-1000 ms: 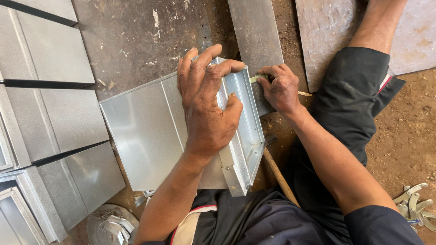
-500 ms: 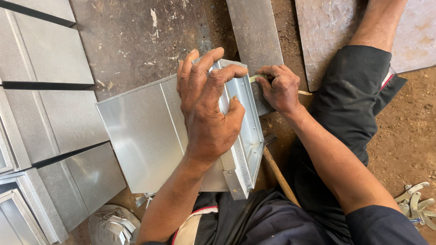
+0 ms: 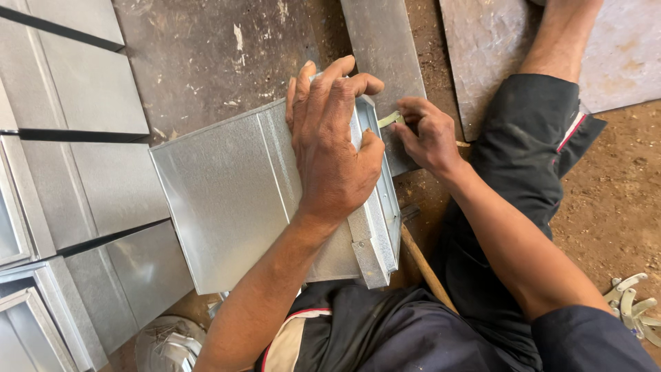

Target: The person sits on the ground assembling sheet-metal boxes. They pick up small metal corner clips from a pile on the floor, fit them onto the edges of an open metal box, and hammer the clips in place with a claw hammer, working on one box at a time and placing finished boxes with a stack of completed boxes.

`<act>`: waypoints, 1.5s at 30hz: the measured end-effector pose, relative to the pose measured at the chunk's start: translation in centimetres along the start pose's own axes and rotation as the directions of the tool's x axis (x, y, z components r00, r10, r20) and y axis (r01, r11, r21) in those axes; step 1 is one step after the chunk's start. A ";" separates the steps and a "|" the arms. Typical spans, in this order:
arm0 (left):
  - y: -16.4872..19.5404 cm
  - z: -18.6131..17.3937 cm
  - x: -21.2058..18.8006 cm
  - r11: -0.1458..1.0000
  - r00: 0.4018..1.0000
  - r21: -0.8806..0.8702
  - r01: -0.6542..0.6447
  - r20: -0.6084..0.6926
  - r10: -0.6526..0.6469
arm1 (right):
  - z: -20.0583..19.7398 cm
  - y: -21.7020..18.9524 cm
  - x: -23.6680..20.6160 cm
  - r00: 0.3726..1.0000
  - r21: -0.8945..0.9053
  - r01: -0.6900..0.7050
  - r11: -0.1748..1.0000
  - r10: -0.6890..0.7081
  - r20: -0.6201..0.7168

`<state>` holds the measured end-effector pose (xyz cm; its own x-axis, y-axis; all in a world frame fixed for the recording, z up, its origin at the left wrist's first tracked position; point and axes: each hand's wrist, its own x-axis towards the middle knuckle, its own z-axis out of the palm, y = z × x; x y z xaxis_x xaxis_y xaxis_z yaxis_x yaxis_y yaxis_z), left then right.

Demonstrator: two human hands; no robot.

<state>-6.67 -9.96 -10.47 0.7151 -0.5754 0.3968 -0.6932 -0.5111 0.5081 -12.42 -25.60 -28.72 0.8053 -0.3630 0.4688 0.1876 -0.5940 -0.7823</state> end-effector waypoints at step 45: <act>-0.2 2.2 -0.3 0.989 0.986 -0.134 -0.064 -0.162 0.042 | -7.0 -4.5 -3.8 0.791 -0.382 -0.041 0.923 0.264 0.552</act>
<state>-6.99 -11.06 -12.34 0.6907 -0.4852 0.5362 -0.7191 -0.3835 0.5795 -20.28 -26.57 -24.15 0.9970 -0.0476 -0.0617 -0.0748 -0.8077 -0.5849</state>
